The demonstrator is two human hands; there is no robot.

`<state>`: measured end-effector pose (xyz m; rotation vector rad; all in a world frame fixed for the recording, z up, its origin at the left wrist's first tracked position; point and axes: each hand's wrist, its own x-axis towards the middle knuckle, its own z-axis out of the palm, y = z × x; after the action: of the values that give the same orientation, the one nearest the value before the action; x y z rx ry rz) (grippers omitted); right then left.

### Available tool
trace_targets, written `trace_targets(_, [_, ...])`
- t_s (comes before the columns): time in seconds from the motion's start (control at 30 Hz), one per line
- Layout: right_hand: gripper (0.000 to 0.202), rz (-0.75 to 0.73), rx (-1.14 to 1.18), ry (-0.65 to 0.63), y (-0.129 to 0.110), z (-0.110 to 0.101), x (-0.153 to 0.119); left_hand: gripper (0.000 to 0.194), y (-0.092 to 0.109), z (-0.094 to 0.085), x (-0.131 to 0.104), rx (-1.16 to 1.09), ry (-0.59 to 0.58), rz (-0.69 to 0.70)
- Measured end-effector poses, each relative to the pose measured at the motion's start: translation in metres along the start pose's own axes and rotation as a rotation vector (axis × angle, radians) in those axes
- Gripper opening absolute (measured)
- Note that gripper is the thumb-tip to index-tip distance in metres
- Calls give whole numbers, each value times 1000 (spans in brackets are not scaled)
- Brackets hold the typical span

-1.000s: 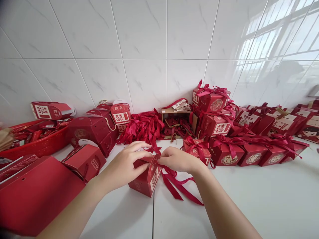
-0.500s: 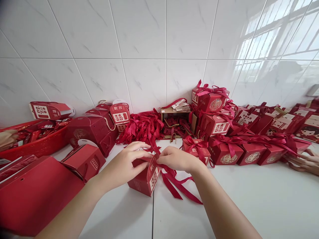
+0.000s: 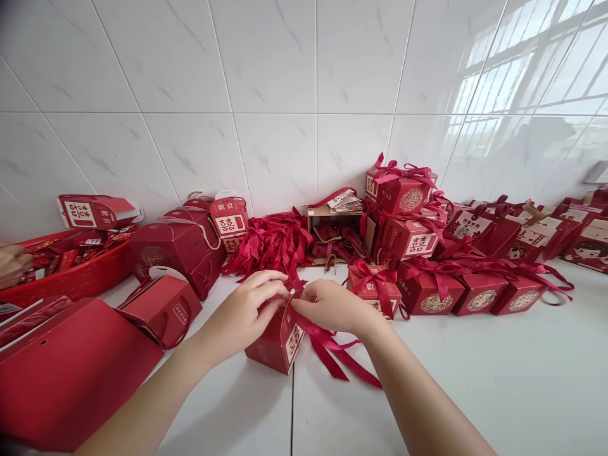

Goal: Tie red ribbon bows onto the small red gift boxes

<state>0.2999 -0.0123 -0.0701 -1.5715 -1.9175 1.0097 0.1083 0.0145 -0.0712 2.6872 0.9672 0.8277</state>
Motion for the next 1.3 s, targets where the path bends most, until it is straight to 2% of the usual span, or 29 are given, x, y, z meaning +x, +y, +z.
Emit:
trace_targets(0.07, [29, -52, -14, 170, -1, 0, -1, 21, 1, 0, 0, -37, 45, -6])
trace_targets(0.1, [32, -96, 12, 210, -2, 0, -2, 20, 2, -1, 0, -47, 76, -6])
trace_targets(0.27, [26, -319, 191, 88, -16, 2, -5, 14, 13, -7, -2, -15, 284, 34])
trace_targets(0.33, [25, -369, 232, 98, -21, 2, -7, 12, 17, -11, -4, -17, 327, 18])
trace_targets(0.4, [26, -398, 289, 148, -26, 1, -13, 10, 18, -16, -6, -6, 318, -64])
trace_targets(0.47, [27, -417, 344, 210, -30, -4, -22, 27, 15, -20, -8, 51, 227, -228])
trace_targets(0.53, [28, -428, 379, 276, -33, -9, -32, 42, 7, -24, -9, 124, 34, -433])
trace_targets(0.6, [28, -441, 403, 339, -35, -16, -43, 42, -1, -28, -10, 168, -174, -590])
trace_targets(0.7, [25, -460, 456, 429, -35, -26, -56, 35, -10, -32, -9, 111, -349, -625])
trace_targets(0.83, [25, -523, 550, 488, -34, -33, -63, 31, -13, -32, -7, 20, -359, -573])
trace_targets(0.93, [27, -459, 543, 434, -33, -31, -59, 28, -13, -28, -6, -2, -313, -550])
trace_targets(1.13, [33, -220, 483, 172, -32, -8, -35, 24, -16, -21, -4, -44, -293, -520])
trace_targets(1.23, [32, -220, 531, 98, -28, 6, -18, 20, -15, -19, -4, -18, -306, -476])
trace_targets(1.3, [33, -228, 550, 28, -24, 15, -8, 33, -13, -18, -5, -2, -304, -455])
